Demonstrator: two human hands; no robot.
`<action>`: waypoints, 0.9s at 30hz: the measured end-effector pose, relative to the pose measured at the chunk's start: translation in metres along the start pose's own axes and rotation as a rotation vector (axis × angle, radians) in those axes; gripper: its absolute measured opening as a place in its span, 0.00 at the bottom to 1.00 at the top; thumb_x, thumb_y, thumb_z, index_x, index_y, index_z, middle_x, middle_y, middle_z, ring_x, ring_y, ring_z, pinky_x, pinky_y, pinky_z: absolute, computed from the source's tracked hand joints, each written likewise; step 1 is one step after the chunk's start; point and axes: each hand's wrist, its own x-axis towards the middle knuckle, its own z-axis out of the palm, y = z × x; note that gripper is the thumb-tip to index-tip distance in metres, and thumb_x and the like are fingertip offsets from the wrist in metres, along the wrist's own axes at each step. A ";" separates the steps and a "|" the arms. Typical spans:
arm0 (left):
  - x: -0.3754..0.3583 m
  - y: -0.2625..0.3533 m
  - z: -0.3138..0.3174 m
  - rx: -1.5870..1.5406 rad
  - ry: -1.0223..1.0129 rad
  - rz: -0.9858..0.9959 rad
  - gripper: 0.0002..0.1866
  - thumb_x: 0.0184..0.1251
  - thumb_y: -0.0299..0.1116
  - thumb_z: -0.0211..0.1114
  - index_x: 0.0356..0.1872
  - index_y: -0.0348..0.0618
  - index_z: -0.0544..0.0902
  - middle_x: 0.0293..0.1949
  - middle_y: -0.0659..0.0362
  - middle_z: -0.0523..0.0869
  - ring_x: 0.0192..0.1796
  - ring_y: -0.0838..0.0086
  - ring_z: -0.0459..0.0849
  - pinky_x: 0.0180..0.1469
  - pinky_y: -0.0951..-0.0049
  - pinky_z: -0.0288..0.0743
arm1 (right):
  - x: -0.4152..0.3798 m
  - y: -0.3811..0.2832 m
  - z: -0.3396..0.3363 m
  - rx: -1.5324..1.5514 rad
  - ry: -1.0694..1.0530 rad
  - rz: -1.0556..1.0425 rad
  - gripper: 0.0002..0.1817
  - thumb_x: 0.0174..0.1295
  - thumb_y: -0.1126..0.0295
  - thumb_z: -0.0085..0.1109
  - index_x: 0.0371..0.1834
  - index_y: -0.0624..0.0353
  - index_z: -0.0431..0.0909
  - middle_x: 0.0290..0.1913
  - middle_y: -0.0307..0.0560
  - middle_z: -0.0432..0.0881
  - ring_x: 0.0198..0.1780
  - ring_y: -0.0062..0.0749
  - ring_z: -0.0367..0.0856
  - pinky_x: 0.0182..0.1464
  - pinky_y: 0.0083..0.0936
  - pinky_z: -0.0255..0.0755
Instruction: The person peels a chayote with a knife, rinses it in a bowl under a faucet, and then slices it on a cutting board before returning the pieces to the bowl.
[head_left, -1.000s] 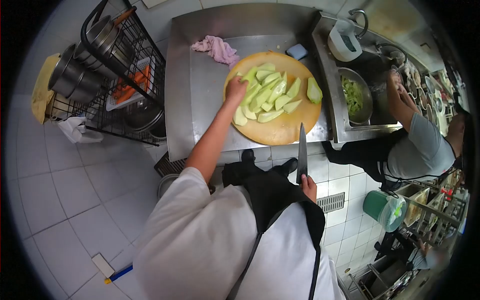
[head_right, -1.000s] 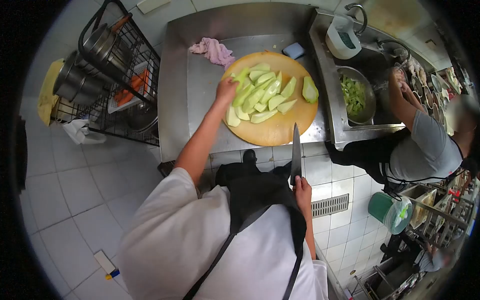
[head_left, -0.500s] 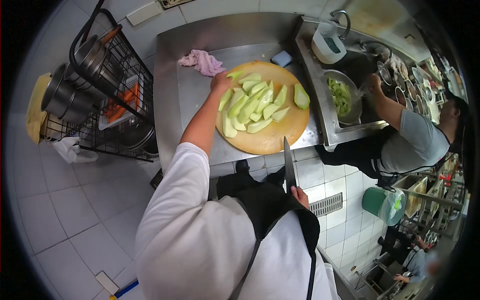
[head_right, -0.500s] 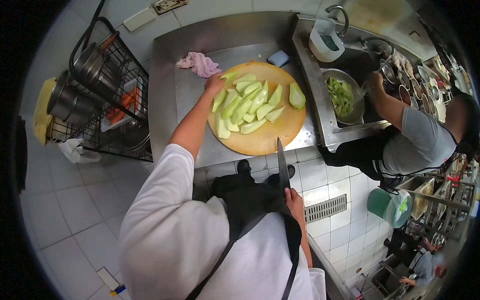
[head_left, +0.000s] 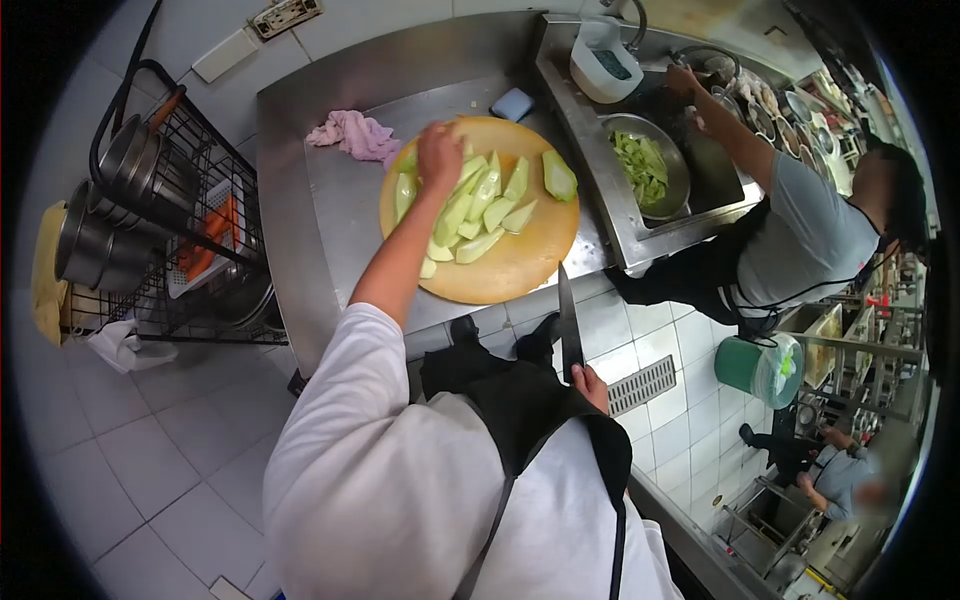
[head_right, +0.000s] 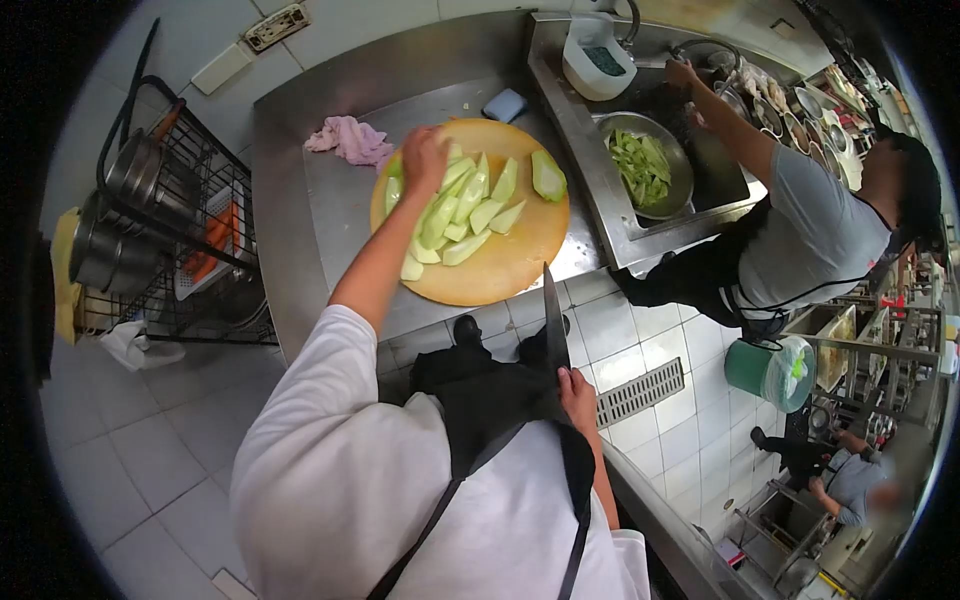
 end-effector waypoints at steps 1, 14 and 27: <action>-0.002 0.024 0.011 -0.114 -0.132 0.027 0.17 0.64 0.42 0.69 0.50 0.44 0.87 0.48 0.45 0.84 0.52 0.48 0.84 0.52 0.49 0.78 | -0.001 0.000 -0.001 0.005 0.018 0.005 0.24 0.78 0.53 0.54 0.33 0.66 0.74 0.23 0.60 0.79 0.25 0.49 0.80 0.30 0.41 0.71; -0.042 0.185 0.136 -0.156 -0.589 -0.493 0.44 0.53 0.42 0.81 0.71 0.44 0.69 0.60 0.45 0.83 0.62 0.50 0.83 0.62 0.55 0.78 | -0.013 -0.013 -0.013 0.168 0.164 0.109 0.23 0.78 0.54 0.54 0.32 0.64 0.75 0.19 0.44 0.74 0.21 0.28 0.73 0.27 0.32 0.67; -0.139 0.168 0.000 -0.335 -0.837 -0.469 0.25 0.59 0.37 0.74 0.56 0.37 0.82 0.52 0.42 0.88 0.56 0.48 0.86 0.56 0.54 0.80 | 0.068 -0.118 -0.021 -0.366 0.181 -0.233 0.10 0.70 0.68 0.56 0.38 0.65 0.72 0.28 0.66 0.83 0.31 0.65 0.84 0.36 0.56 0.77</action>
